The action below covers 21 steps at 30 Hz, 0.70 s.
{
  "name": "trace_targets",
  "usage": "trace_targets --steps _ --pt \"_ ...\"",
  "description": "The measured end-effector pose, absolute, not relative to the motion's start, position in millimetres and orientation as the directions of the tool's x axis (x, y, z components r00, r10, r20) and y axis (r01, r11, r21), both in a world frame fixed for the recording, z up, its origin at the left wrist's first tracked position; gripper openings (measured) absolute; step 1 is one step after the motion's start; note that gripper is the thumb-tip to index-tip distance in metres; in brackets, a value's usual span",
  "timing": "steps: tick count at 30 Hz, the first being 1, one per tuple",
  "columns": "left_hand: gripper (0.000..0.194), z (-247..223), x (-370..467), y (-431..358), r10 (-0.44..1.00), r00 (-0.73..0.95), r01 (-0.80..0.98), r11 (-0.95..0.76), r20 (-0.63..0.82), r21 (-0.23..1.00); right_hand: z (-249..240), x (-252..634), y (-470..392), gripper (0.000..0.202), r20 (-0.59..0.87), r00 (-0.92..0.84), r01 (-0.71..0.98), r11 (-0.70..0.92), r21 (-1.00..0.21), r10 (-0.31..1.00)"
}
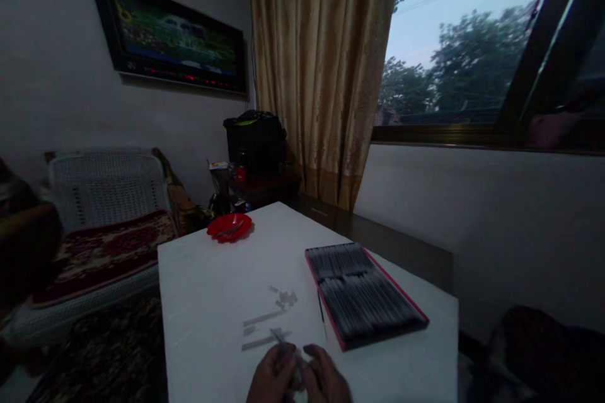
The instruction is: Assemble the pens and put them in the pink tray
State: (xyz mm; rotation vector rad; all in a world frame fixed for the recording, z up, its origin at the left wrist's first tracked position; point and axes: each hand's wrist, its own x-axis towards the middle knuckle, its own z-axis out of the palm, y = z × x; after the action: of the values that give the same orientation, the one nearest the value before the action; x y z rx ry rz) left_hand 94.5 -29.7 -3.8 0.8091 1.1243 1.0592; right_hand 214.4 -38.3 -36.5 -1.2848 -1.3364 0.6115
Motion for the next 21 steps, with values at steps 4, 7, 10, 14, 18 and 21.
trace_targets --steps 4,7,10,14,18,21 --pt "0.056 4 86 -26 0.937 0.15 -0.009 0.32 -0.315 0.947 -35 220 -40 0.049 0.367 0.171 0.288 0.309 -0.906 0.914" --pt "0.031 27 64 -11 0.988 0.09 0.457 0.071 -0.126 0.887 -35 224 -40 0.049 0.332 0.293 0.288 0.248 -0.925 0.897" --pt "0.026 49 47 7 0.991 0.131 0.851 -0.127 0.03 0.51 -34 227 -39 0.051 0.291 0.31 0.243 0.22 -0.945 0.905" --pt "0.019 60 45 27 0.982 0.188 0.904 -0.161 -0.031 0.396 -30 231 -40 0.047 0.271 0.242 0.205 0.224 -0.953 0.931" --pt "0.018 59 49 37 0.978 0.196 0.903 -0.154 -0.066 0.402 -23 230 -42 0.042 0.33 0.262 0.256 0.265 -0.93 0.907" --pt "0.013 59 49 40 0.977 0.199 0.883 -0.145 -0.075 0.446 -18 228 -43 0.045 0.352 0.286 0.311 0.261 -0.914 0.891"
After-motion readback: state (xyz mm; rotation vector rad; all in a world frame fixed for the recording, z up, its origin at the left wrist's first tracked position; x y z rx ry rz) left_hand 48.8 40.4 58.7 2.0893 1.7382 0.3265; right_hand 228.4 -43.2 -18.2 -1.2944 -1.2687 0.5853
